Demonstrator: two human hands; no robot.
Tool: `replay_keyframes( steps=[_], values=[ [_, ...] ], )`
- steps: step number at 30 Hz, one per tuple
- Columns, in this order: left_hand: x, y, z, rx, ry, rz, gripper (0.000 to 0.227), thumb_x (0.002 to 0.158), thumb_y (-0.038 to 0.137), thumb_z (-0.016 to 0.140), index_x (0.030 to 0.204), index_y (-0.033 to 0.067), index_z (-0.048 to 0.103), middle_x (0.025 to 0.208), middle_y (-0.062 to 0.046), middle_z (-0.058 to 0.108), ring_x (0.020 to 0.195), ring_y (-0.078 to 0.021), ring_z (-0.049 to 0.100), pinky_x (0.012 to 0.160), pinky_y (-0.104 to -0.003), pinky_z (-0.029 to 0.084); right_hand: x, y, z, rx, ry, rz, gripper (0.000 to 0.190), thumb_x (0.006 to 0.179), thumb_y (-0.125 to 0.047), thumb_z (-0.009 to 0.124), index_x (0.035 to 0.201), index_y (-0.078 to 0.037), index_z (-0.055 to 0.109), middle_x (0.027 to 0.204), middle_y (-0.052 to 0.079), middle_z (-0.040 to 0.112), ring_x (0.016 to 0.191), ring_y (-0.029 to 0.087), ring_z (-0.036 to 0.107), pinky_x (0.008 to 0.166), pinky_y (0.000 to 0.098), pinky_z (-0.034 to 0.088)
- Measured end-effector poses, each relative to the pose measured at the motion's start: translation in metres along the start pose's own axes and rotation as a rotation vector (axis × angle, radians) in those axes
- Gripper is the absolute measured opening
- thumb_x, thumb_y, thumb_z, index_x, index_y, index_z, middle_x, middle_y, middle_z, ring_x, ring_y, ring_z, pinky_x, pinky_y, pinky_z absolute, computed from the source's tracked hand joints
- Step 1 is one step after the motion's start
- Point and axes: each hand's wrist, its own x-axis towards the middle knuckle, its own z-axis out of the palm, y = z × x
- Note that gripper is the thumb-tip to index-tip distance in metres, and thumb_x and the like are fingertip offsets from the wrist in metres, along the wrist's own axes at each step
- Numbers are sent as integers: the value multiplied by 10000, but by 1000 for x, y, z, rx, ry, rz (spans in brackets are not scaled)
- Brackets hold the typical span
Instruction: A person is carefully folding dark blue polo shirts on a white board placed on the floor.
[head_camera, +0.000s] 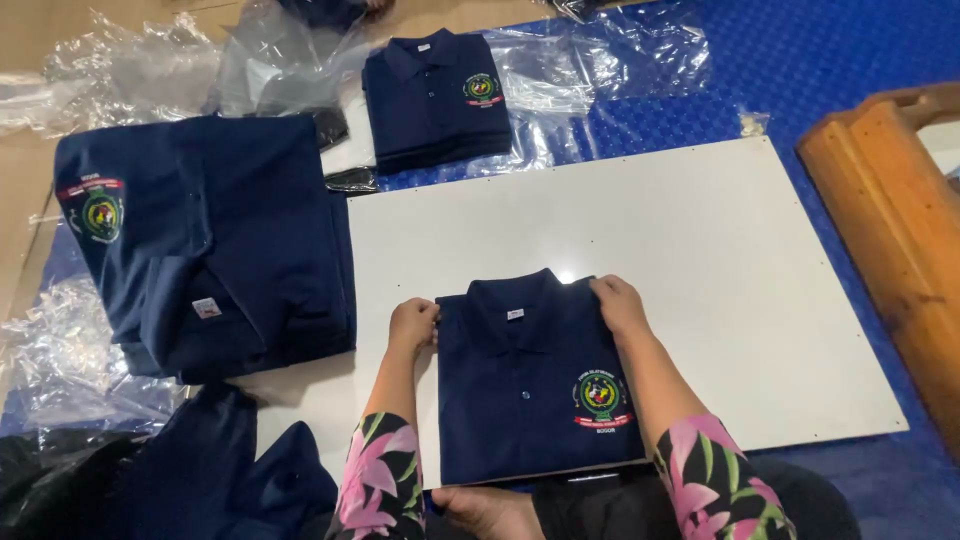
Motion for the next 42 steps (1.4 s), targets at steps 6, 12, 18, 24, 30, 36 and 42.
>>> replay_keyframes(
  steps=[6,12,18,24,30,36,42],
  values=[
    [-34,41,-29,-44,-144,88,293,920,316,735,1159,155,782,1065,-206,758,1117,-394,697,944,-456,545,11,18,7,-72,-19,12,478,1062,-436,545,1125,-12,755,1100,252,712,1121,424,647,932,501,503],
    [-18,31,-19,58,-97,41,236,828,335,820,1001,174,815,998,-150,782,1074,-342,727,912,-420,572,-16,-26,0,-146,-55,-164,446,1112,-362,448,1128,14,686,1100,317,677,1142,506,611,968,579,477],
    [7,-12,2,-384,-34,-127,335,1013,289,601,1177,18,711,1005,-234,725,799,-336,737,609,-442,644,-1,15,9,-188,96,-182,442,1131,-405,389,1051,-20,590,919,306,644,999,521,643,844,591,496],
    [-14,24,8,-193,245,10,235,1076,241,452,1104,38,566,1031,-277,712,1103,-450,678,949,-531,552,-13,-20,12,-439,153,-71,417,1143,-428,317,1155,-93,564,920,217,720,987,430,715,857,547,543],
    [9,7,36,366,407,62,288,1113,350,372,1038,111,514,812,-120,733,784,-309,772,737,-470,629,4,-11,31,-720,158,-90,429,1141,-452,268,1058,-128,537,858,177,737,902,384,751,823,521,574],
    [16,5,29,277,385,35,391,1091,459,431,1065,97,575,873,-145,749,869,-326,770,788,-487,620,16,-9,31,-658,152,-13,435,1117,-485,344,1067,-128,586,876,166,750,899,393,752,790,562,569],
    [-3,-38,47,253,809,634,258,1054,87,429,1128,4,662,941,-189,625,941,-381,652,881,-455,526,8,25,23,-317,504,-723,172,888,30,549,997,-57,650,923,127,598,955,387,633,828,440,549]
  ],
)
